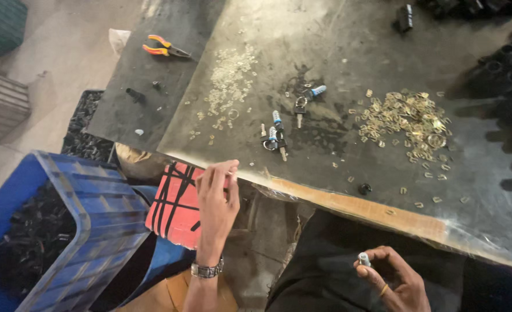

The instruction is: The person sits at a workbench assembling electrical connectors. They pick up a black cylindrical housing, insert small brass contact terminals into it by hand, press the contacts into place, and set the finished connector down with the completed units on the bench.

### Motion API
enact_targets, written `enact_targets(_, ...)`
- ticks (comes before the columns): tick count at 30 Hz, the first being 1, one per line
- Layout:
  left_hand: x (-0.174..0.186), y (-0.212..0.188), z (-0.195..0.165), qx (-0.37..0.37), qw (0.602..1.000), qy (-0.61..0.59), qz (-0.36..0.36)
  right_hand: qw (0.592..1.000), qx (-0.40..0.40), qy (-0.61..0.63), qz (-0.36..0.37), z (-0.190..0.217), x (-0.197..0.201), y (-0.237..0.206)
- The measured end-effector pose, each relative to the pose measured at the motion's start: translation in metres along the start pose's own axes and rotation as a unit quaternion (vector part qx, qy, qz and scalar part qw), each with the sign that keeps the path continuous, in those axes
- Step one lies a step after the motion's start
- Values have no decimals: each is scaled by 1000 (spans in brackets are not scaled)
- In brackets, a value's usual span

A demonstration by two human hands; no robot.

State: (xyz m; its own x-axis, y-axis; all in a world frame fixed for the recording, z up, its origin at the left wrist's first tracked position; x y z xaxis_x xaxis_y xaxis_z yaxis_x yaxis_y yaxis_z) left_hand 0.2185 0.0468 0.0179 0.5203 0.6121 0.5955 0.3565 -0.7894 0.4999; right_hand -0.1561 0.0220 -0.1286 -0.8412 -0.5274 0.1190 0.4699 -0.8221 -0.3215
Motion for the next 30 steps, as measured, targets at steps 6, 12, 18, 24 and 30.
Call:
enact_targets(6, -3, -9, 9, 74, 997, -7, -20, 1000, 14, -18, -17, -13, 0, 9)
enact_targets(12, 1, -7, 14, 50, 998, 30, -10, 997, 34, -39, -57, -20, 4, 12)
enact_targets(18, 15, -5, 38, 88, 994, -10, -60, 996, 39, -31, -76, -29, 6, 11)
enact_targets(24, 64, 23, 95, 72, 967, 164, -181, 993, 36, -67, -90, -29, 5, 12)
enact_targets(30, 87, 45, 117, 145, 947, 256, -132, 995, -1, -54, -86, -20, -4, 16)
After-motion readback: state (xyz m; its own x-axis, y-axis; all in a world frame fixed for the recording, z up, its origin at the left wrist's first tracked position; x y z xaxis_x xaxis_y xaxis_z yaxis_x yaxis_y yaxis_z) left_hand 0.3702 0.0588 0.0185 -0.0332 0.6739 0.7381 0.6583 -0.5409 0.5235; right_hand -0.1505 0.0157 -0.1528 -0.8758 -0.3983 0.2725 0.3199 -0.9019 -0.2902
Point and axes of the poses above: each hand's wrist, its own y-axis towards the middle knuckle, its own x-axis out of the back of the hand, z = x × y, the point moved 1 cm from there along y, towards the middle knuckle, and after that the axes turned 15 degrees about -y, right-handed, at the moved point
